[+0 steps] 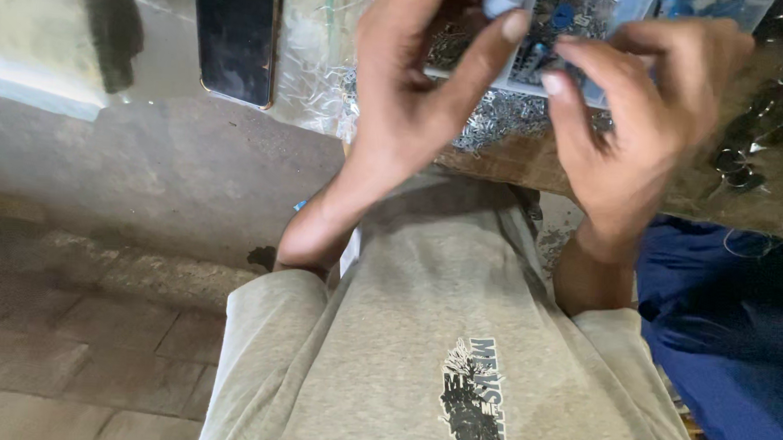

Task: The person sits at a workbench assembling small metal fittings. They pick a metal body in one hand, insert a blue plastic component into it, press and twist the parts together by hand, then set the assembled fitting aside and repeat with new parts from a compartment tray.

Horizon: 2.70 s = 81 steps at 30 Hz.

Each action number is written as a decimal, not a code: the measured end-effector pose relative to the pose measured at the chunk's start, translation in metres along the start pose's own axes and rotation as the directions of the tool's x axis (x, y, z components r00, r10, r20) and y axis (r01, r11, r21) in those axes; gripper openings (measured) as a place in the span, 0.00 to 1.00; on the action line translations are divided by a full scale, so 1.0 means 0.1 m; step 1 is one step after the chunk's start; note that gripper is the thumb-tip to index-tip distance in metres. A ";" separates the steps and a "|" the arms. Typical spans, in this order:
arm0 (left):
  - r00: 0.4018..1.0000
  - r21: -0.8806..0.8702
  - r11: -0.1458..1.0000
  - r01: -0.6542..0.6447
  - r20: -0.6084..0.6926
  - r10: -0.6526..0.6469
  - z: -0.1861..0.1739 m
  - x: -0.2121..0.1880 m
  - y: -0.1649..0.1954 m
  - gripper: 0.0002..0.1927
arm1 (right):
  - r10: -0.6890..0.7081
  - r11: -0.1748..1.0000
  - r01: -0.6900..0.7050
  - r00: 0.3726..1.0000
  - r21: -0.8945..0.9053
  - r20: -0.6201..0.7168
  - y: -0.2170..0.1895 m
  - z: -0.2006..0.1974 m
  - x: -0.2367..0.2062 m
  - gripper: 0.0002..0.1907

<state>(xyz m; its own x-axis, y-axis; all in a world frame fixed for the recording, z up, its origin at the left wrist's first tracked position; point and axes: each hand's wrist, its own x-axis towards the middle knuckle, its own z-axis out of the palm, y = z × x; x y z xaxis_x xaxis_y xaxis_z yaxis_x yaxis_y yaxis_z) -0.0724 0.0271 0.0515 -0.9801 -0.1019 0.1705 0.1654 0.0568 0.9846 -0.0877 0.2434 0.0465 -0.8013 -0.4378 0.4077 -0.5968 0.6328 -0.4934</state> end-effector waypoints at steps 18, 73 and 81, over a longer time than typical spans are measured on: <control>0.974 -0.463 0.857 0.228 0.098 -0.207 -0.60 -0.19 -0.24 0.07 | 0.050 0.983 -0.006 0.971 -0.183 0.235 -0.15 0.56 0.36 0.14; 0.981 -0.423 0.886 0.190 0.035 -0.193 -0.52 -0.40 -0.24 0.08 | 0.033 0.978 -0.002 0.989 -0.210 0.142 -0.05 0.49 0.23 0.17; 0.974 -0.426 0.876 0.225 0.109 -0.197 -0.47 -0.38 -0.24 0.09 | 0.041 0.993 -0.020 0.982 -0.116 0.183 -0.16 0.44 0.26 0.06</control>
<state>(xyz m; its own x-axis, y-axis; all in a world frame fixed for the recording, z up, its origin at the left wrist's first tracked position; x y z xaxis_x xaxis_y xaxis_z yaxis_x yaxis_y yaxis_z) -0.0342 -0.0174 0.0230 -0.9995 -0.0023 -0.0319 -0.0284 -0.3961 0.9178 -0.1011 0.1938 0.0312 -0.8194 -0.5206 0.2398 -0.5717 0.7115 -0.4086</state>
